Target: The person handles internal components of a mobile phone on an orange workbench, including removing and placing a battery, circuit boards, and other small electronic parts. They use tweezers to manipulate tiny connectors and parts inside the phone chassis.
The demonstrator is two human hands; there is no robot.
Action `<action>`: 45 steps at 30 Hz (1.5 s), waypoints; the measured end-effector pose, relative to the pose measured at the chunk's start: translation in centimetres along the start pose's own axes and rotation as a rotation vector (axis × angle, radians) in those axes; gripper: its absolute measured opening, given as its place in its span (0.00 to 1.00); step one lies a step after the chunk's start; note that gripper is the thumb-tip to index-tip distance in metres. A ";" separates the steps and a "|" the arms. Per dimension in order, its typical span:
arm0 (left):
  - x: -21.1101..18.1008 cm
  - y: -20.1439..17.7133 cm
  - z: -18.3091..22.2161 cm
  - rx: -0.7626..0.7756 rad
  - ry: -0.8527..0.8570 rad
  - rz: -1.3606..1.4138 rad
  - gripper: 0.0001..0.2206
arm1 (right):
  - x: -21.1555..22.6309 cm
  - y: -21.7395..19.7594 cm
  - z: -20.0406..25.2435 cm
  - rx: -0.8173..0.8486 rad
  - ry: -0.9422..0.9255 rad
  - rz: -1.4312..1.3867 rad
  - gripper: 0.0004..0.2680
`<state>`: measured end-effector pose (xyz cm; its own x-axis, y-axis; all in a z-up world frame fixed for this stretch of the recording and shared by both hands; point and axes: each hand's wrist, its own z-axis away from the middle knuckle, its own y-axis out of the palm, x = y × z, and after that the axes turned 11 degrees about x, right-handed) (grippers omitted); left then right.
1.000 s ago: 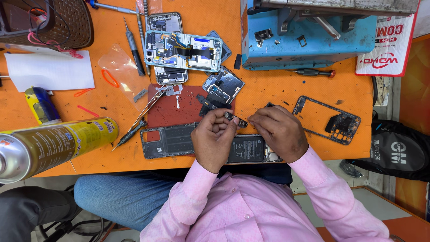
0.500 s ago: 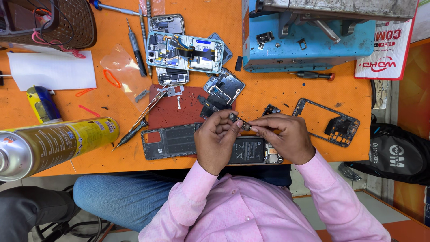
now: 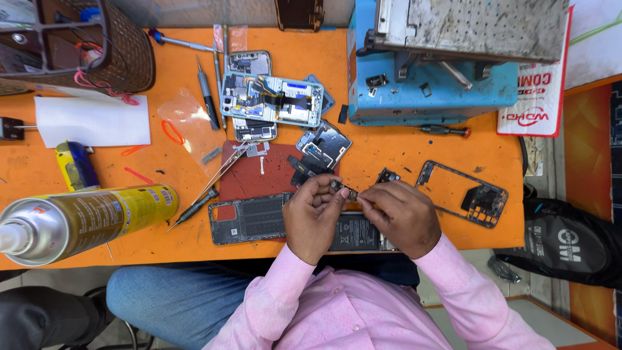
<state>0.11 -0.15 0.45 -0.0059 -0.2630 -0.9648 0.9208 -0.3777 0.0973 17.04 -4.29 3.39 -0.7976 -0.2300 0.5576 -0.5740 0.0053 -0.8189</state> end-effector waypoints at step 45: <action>12.1 -1.8 -4.9 0.014 0.070 0.066 0.13 | -1.5 1.9 0.9 0.114 0.268 -0.403 0.11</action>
<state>0.32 1.73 -12.62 0.0825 -0.2249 -0.9709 0.9129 -0.3736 0.1641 17.30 -4.84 0.91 -0.5446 0.0669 0.8360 -0.8345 -0.1429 -0.5322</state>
